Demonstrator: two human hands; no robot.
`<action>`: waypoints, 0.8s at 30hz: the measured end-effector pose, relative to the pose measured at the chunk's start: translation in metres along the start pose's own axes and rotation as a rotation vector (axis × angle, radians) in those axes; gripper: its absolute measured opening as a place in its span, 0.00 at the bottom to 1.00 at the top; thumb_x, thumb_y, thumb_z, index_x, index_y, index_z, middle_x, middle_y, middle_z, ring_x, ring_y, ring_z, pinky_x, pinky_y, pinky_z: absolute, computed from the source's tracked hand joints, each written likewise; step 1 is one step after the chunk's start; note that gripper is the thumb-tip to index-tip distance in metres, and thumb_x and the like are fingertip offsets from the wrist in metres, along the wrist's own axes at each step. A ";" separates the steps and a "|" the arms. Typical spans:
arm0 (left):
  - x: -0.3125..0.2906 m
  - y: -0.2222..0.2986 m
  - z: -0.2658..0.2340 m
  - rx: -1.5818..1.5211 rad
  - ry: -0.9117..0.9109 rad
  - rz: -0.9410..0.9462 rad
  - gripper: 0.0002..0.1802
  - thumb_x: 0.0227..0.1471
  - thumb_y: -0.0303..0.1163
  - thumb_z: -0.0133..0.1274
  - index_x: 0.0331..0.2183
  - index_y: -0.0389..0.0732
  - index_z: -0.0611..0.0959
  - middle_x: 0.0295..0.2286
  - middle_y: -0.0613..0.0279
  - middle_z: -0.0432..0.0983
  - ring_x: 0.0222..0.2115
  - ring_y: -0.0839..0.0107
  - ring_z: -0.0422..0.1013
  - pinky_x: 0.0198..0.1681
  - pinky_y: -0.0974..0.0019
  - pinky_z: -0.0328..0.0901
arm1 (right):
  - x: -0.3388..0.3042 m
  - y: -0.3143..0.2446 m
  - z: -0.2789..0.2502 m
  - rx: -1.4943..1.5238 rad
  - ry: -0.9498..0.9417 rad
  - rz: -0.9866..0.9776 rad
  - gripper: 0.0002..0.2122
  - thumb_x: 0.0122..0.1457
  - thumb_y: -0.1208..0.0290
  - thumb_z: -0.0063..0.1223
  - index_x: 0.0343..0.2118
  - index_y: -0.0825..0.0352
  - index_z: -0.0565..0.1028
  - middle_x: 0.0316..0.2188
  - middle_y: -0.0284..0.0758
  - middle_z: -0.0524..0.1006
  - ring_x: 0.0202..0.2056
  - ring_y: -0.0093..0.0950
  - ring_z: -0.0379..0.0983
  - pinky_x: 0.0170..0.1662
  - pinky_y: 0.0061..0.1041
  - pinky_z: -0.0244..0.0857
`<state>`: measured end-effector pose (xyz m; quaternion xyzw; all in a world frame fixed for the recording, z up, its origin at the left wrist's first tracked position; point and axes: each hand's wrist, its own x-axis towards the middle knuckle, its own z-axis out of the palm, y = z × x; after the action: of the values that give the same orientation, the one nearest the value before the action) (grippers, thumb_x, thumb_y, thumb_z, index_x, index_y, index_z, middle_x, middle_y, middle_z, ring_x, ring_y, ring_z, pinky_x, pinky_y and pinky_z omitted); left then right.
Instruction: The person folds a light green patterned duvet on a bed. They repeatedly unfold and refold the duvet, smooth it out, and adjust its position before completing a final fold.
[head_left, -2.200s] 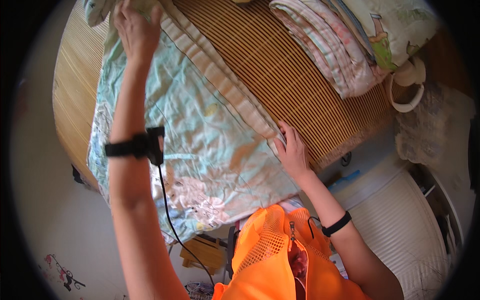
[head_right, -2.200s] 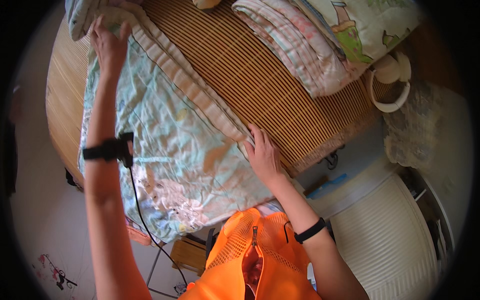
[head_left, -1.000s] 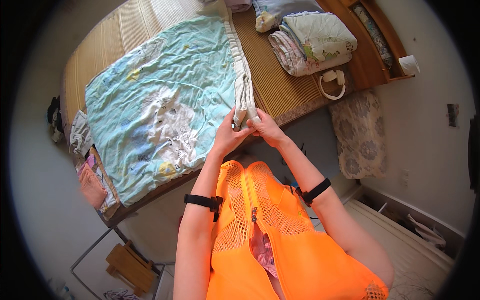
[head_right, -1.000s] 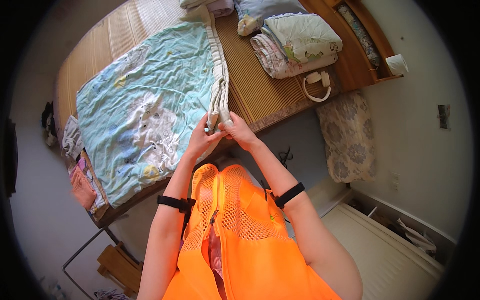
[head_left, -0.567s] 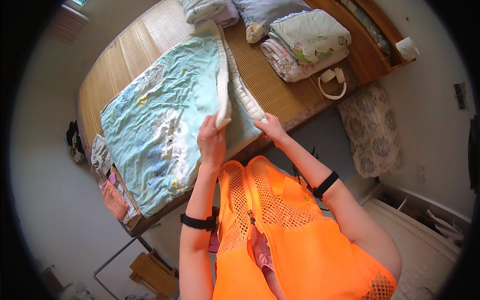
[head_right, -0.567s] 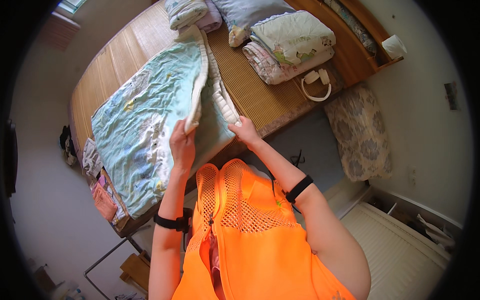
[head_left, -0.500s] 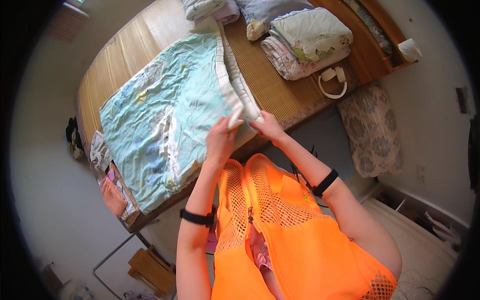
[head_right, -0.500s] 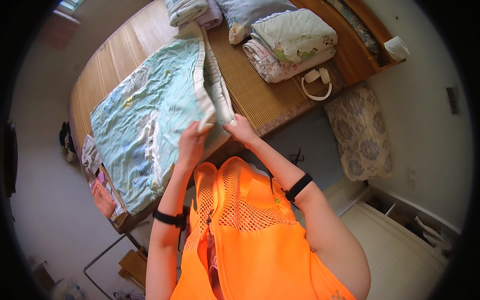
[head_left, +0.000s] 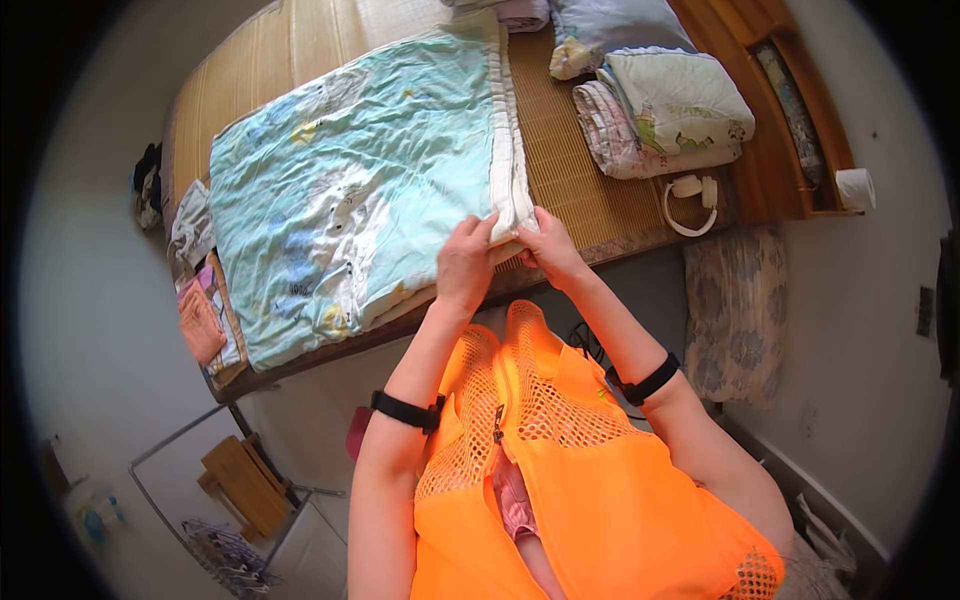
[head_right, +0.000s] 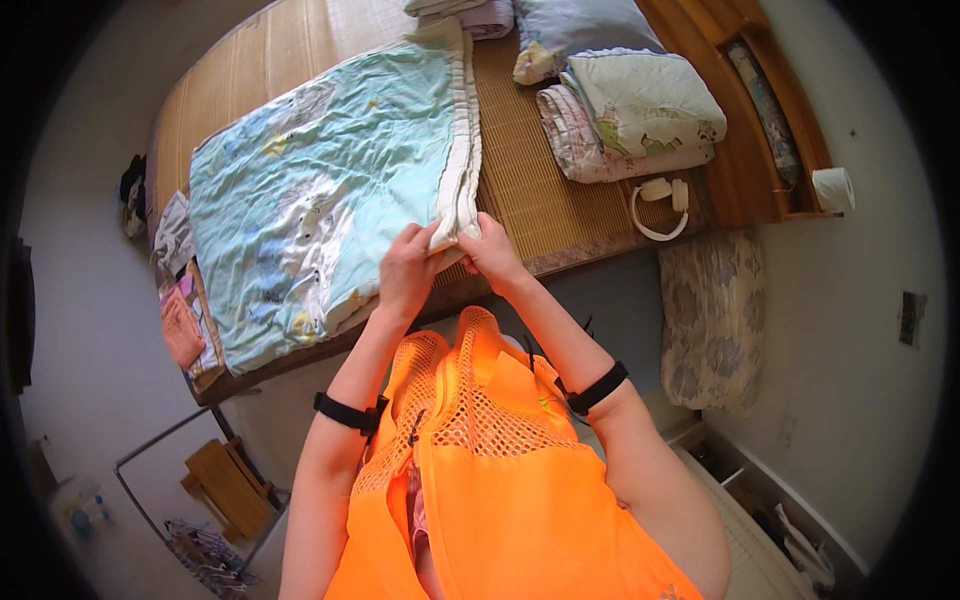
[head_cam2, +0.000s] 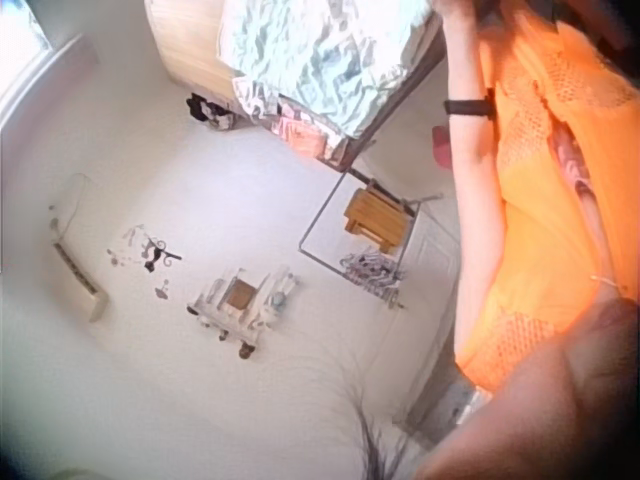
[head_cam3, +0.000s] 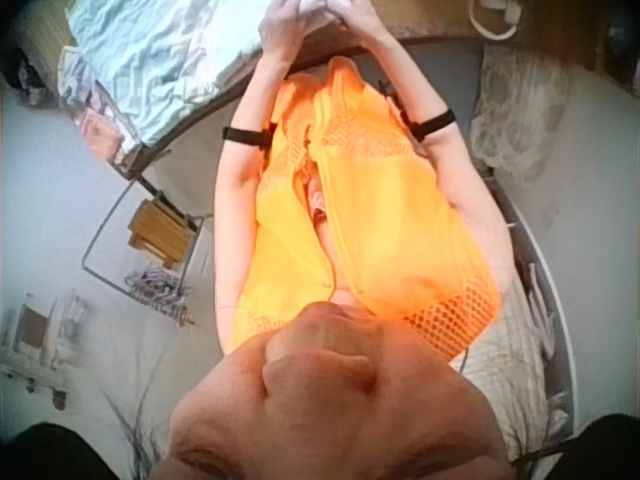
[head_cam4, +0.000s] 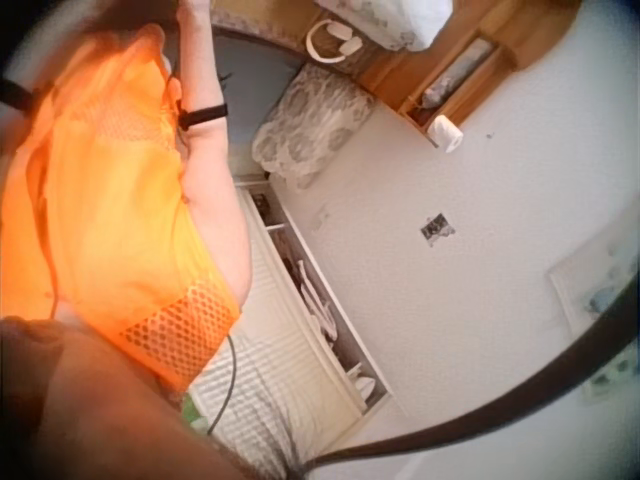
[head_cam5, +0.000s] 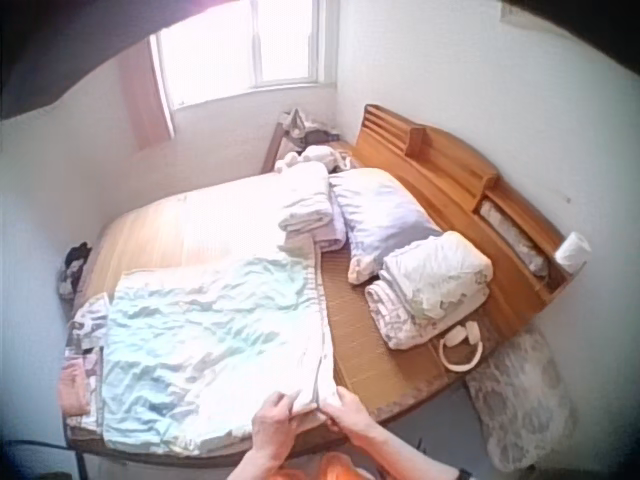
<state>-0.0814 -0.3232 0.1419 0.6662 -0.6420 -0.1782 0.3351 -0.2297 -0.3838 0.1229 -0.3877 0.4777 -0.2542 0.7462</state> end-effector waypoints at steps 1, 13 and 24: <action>0.000 0.000 0.000 -0.057 -0.048 -0.104 0.18 0.44 0.27 0.57 0.42 0.43 0.80 0.28 0.57 0.71 0.31 0.56 0.71 0.34 0.56 0.67 | 0.001 -0.003 0.004 0.012 0.024 -0.039 0.09 0.55 0.71 0.54 0.36 0.66 0.67 0.23 0.29 0.70 0.17 0.15 0.64 0.16 0.16 0.56; -0.016 -0.016 -0.008 -0.139 -0.007 0.016 0.40 0.40 0.25 0.60 0.57 0.49 0.68 0.51 0.51 0.63 0.50 0.52 0.63 0.53 0.59 0.61 | -0.002 -0.015 0.023 0.026 -0.011 -0.090 0.28 0.56 0.76 0.55 0.60 0.60 0.60 0.39 0.30 0.74 0.27 0.15 0.69 0.24 0.13 0.62; 0.007 -0.020 -0.036 -0.162 0.006 -0.125 0.18 0.42 0.20 0.53 0.40 0.38 0.73 0.32 0.51 0.76 0.35 0.51 0.73 0.37 0.54 0.69 | -0.013 -0.070 0.058 -1.543 -0.021 -1.144 0.32 0.43 0.77 0.67 0.55 0.57 0.68 0.43 0.34 0.73 0.38 0.31 0.73 0.38 0.29 0.69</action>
<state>-0.0414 -0.3236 0.1552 0.6762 -0.5814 -0.2483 0.3782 -0.1829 -0.3948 0.2011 -0.9488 0.2453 -0.1917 0.0528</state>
